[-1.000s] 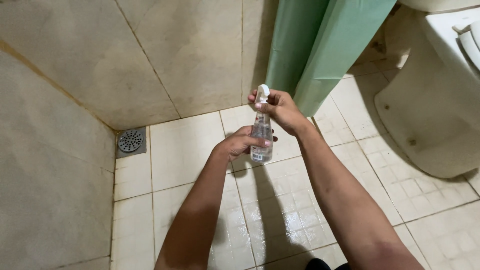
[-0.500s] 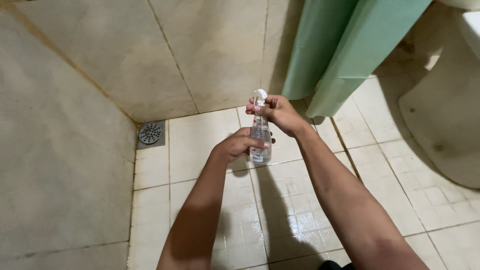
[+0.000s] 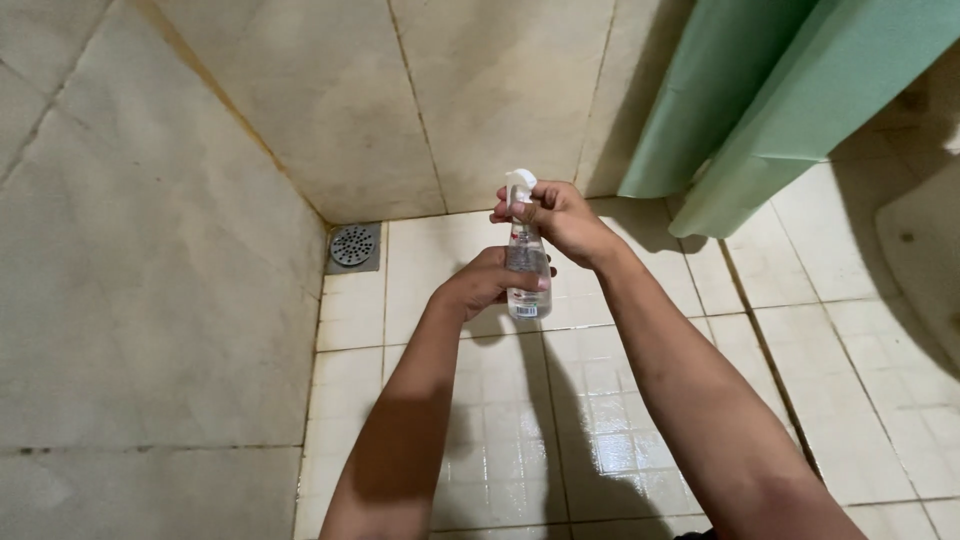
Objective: The person sprays a cleaning solution onto the shower walls and then scrubs the tiled surfaces with a green sponge. They focus on the lower wall sections and the shower ledge, repeatedly applying the cleaner and scrubbing the same areas.
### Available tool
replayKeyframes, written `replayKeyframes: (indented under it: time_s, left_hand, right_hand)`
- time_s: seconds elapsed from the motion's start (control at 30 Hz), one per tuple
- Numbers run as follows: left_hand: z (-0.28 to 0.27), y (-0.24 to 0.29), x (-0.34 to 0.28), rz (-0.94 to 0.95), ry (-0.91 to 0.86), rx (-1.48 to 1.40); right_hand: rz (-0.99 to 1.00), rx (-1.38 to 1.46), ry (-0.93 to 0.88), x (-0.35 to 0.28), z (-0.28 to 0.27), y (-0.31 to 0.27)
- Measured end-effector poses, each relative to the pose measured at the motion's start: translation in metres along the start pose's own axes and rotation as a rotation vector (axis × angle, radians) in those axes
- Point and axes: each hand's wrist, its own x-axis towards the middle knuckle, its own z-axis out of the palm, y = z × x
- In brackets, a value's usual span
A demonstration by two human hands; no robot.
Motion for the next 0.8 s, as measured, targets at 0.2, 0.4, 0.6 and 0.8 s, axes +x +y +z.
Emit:
replayKeyframes:
  time_s: [0.2, 0.4, 0.6, 0.8]
  left_hand:
    - [-0.02, -0.009, -0.011, 0.019, 0.026, 0.006]
    - [-0.029, -0.005, -0.034, -0.028, 0.076, -0.008]
    - [-0.043, -0.018, -0.039, -0.005, 0.11, -0.046]
    - [-0.063, -0.036, -0.034, 0.071, 0.106, -0.063]
  right_hand:
    - [0.043, 0.068, -0.046, 0.007, 0.026, -0.009]
    - [-0.013, 0.013, -0.11, 0.02, 0.046, -0.006]
    - [0.028, -0.086, -0.08, 0.031, 0.06, 0.005]
    - [0.037, -0.068, -0.109, 0.038, 0.068, 0.017]
